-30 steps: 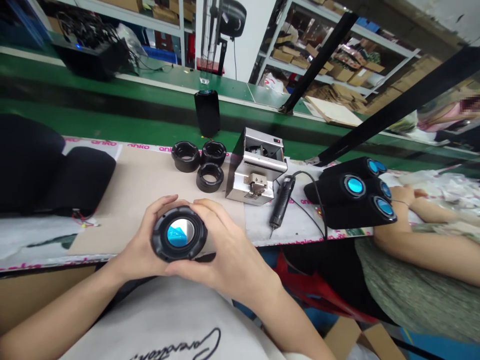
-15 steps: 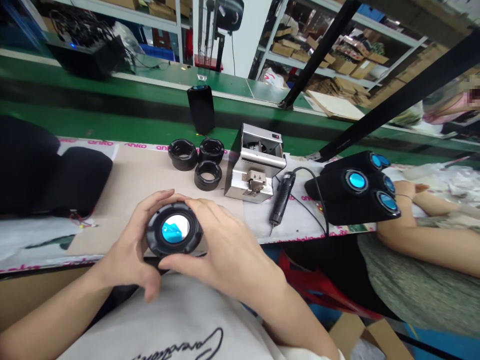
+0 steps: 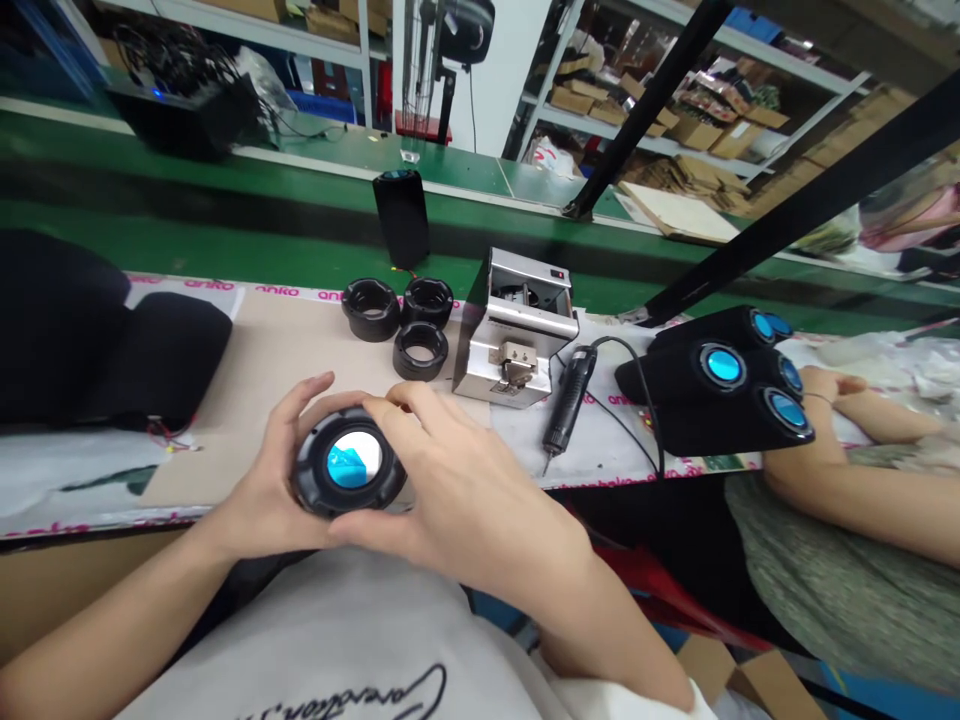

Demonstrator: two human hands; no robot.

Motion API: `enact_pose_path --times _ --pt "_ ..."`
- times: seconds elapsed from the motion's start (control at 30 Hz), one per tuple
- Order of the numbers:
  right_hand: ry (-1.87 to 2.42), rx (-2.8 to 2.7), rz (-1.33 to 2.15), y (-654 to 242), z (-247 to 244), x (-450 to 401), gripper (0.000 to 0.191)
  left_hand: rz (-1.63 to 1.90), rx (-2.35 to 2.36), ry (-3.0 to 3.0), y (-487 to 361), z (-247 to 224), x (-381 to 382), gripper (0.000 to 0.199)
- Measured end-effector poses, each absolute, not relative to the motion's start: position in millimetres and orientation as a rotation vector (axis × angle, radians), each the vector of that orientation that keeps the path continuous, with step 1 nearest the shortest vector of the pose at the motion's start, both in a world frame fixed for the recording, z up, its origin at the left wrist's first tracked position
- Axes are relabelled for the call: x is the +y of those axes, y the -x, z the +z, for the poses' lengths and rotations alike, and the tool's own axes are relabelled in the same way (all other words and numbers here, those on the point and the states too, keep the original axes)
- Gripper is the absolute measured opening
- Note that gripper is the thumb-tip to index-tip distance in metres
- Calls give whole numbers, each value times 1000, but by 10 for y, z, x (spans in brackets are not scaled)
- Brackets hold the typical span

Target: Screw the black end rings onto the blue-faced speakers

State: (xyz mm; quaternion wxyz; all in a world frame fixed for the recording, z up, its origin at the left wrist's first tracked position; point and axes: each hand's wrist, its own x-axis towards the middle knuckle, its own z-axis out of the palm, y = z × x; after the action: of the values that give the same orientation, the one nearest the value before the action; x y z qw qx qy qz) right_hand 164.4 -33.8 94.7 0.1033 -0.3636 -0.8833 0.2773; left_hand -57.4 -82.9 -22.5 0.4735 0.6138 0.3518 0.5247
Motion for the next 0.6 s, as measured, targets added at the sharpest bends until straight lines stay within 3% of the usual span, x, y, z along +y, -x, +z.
enact_pose_path --times 0.23,0.37,0.43,0.53,0.6 --pt "873 -2387 1054 -1687 702 -305 91 1235 860 -1455 605 -168 -845 139" --pt "854 -2108 1233 -1887 385 -325 113 1211 1087 -1471 536 -94 -894 110" --pt "1080 -1871 1139 -2161 226 -249 103 1213 1197 -1485 517 -70 -914 95" --pt "1557 -1411 697 -2715 16 -30 64 1218 1285 -1452 508 -45 -907 82" --pt "1734 -1231 578 -3028 -122 158 51 1212 1326 -1441 491 -29 -872 80"
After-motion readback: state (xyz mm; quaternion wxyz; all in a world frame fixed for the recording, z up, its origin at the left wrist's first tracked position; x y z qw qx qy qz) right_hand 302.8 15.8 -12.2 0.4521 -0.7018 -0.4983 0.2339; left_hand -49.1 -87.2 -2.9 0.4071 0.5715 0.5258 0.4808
